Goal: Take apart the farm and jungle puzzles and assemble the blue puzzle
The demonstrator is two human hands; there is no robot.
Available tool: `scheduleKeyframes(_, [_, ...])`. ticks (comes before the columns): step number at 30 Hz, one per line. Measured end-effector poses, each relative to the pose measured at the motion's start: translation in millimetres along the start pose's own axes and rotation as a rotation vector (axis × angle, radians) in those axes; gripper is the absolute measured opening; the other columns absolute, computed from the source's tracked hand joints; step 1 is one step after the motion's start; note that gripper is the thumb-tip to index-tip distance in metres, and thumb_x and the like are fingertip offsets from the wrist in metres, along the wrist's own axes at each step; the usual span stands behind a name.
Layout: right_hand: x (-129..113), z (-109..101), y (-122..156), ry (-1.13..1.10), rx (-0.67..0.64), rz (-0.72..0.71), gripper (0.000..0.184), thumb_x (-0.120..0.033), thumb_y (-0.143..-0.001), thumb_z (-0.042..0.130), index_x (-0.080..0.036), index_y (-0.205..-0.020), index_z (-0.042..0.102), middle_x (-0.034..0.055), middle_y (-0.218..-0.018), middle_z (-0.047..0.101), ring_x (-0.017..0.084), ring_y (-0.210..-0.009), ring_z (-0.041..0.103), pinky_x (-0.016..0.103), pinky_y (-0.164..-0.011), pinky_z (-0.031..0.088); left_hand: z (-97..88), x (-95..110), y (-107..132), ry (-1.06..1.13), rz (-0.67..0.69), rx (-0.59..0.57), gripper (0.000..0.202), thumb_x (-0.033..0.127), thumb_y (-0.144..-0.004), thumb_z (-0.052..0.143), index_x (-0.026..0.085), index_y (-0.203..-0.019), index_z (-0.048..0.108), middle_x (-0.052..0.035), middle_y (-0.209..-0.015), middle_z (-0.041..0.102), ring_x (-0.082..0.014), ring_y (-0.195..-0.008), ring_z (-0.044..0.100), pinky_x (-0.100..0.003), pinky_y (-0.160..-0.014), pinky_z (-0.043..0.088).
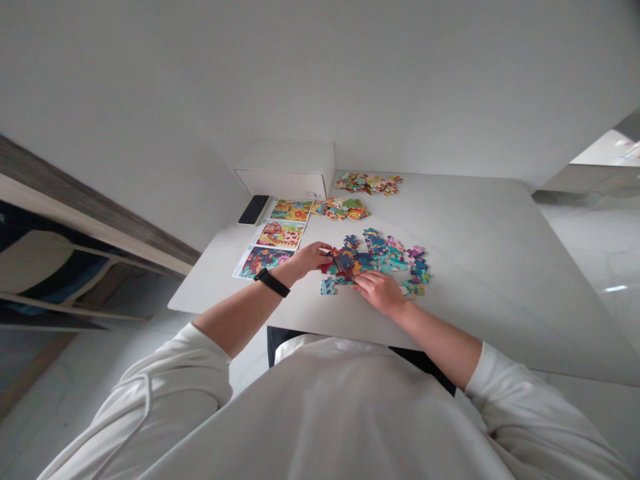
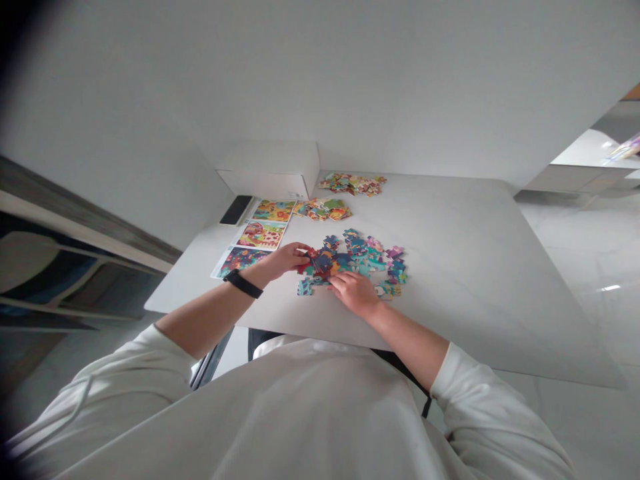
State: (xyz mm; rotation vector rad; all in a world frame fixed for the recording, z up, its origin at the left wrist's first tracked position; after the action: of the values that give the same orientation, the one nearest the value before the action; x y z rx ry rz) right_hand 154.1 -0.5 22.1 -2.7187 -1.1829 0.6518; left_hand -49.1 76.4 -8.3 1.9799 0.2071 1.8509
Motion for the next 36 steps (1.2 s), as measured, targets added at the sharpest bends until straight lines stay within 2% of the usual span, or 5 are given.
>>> scheduleKeyframes(5, [1, -2, 3, -0.028, -0.012, -0.006, 0.026, -0.023, -0.109, 0.059, -0.025, -0.122, 0.081, 0.0092, -0.122, 0.083, 0.025, -0.115, 0.077, 0.040, -0.104, 0.059, -14.0, 18, -9, -0.060, 0.108, 0.116, 0.046, 0.020, -0.082, 0.086, 0.019, -0.123, 0.064, -0.0064, -0.098, 0.078, -0.0188, -0.086, 0.076, -0.035, -0.079, 0.064])
scheduleKeyframes(9, [7, -13, 6, -0.071, 0.061, 0.051, 0.027, -0.024, -0.110, 0.056, -0.025, -0.121, 0.080, 0.0080, -0.120, 0.084, 0.024, -0.110, 0.079, 0.038, -0.100, 0.062, -1.5, 42, 5, -0.622, 0.350, 0.184, 0.056, 0.016, -0.082, 0.078, 0.021, -0.135, 0.065, -0.0136, -0.132, 0.073, -0.0295, -0.122, 0.071, -0.051, -0.107, 0.059])
scheduleKeyframes(15, [14, -45, 5, -0.172, 0.240, 0.144, 0.032, -0.030, -0.112, 0.048, -0.027, -0.121, 0.079, 0.0074, -0.117, 0.084, 0.023, -0.108, 0.080, 0.037, -0.099, 0.063, 59.2, 48, 53, -0.984, 0.754, -0.170, 0.066, 0.011, -0.084, 0.068, 0.025, -0.149, 0.064, -0.0113, -0.156, 0.062, -0.0289, -0.151, 0.053, -0.048, -0.130, 0.039])
scheduleKeyframes(24, [28, -83, -7, -0.138, 0.368, 0.227, 0.031, -0.035, -0.112, 0.050, -0.028, -0.120, 0.079, 0.0074, -0.120, 0.084, 0.026, -0.114, 0.079, 0.041, -0.106, 0.061, 74.6, 35, 47, -0.917, 0.679, -0.095, 0.053, 0.013, -0.089, 0.064, 0.022, -0.141, 0.069, -0.0137, -0.134, 0.075, -0.0296, -0.128, 0.069, -0.044, -0.115, 0.053])
scheduleKeyframes(36, [47, -87, -8, -0.116, 0.444, 0.152, 0.026, -0.034, -0.110, 0.056, -0.026, -0.111, 0.080, 0.0062, -0.109, 0.086, 0.023, -0.096, 0.082, 0.033, -0.089, 0.063, 75.4, 70, 31, -0.728, 0.700, 0.012, 0.028, 0.023, -0.107, 0.054, 0.017, -0.116, 0.080, -0.0060, -0.095, 0.078, -0.0129, -0.075, 0.071, -0.022, -0.074, 0.054])
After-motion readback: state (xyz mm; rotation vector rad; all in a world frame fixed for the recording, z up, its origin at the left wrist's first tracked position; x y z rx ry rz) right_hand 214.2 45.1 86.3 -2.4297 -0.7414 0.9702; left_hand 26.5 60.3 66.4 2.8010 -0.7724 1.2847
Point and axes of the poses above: each hand's wrist, its own y-axis away from the middle knuckle, its own z-axis out of the palm, x = y × z, the point moved 9 cm from there along -y, towards the middle knuckle
